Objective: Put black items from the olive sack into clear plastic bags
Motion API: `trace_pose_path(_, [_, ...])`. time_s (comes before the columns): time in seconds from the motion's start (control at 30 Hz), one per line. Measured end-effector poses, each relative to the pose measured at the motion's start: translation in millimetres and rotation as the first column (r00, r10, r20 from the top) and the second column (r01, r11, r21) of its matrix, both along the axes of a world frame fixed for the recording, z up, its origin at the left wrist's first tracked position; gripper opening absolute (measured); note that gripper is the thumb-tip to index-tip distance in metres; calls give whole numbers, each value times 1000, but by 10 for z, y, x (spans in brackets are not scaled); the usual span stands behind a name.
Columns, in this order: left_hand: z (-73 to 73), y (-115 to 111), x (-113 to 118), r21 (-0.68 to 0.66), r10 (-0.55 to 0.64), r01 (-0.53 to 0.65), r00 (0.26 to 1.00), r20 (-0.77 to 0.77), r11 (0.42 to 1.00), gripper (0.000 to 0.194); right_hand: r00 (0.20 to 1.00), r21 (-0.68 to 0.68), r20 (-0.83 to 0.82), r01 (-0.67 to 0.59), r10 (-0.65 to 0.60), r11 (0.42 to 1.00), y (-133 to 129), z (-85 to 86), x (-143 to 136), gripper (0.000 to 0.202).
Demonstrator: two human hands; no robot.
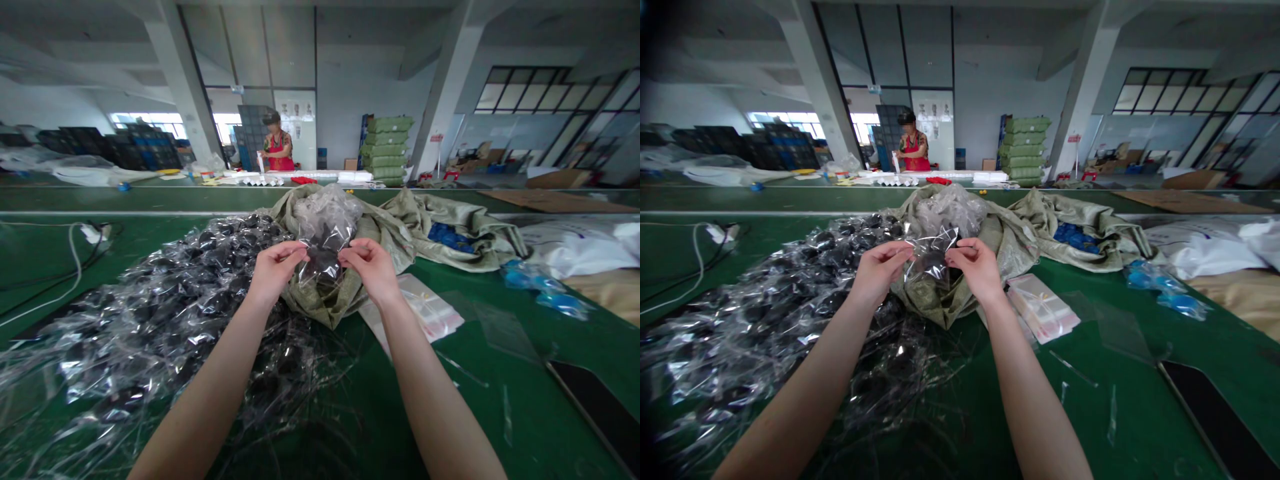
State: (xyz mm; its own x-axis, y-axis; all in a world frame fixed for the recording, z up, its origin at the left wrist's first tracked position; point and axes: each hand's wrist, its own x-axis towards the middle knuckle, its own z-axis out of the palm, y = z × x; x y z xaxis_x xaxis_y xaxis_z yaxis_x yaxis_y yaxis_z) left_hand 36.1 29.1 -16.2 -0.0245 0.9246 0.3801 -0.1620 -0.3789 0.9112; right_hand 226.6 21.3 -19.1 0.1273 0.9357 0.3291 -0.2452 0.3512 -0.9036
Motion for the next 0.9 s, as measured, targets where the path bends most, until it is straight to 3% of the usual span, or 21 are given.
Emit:
trace_pose_path(0.57, [-15,18,-31,-31,-103,105,993,58,994,25,998,36,4,-56,56,998,15,-27,74,13])
trace_pose_path(0.67, [-9,-6,-12,-40,-103,106,992,69,994,15,998,59,26,-56,55,997,10,-30,86,13])
trace_pose_path(0.9, [25,-46,15,-117,-191,210,969,158,971,13,994,135,81,-90,80,987,-8,-40,86,6])
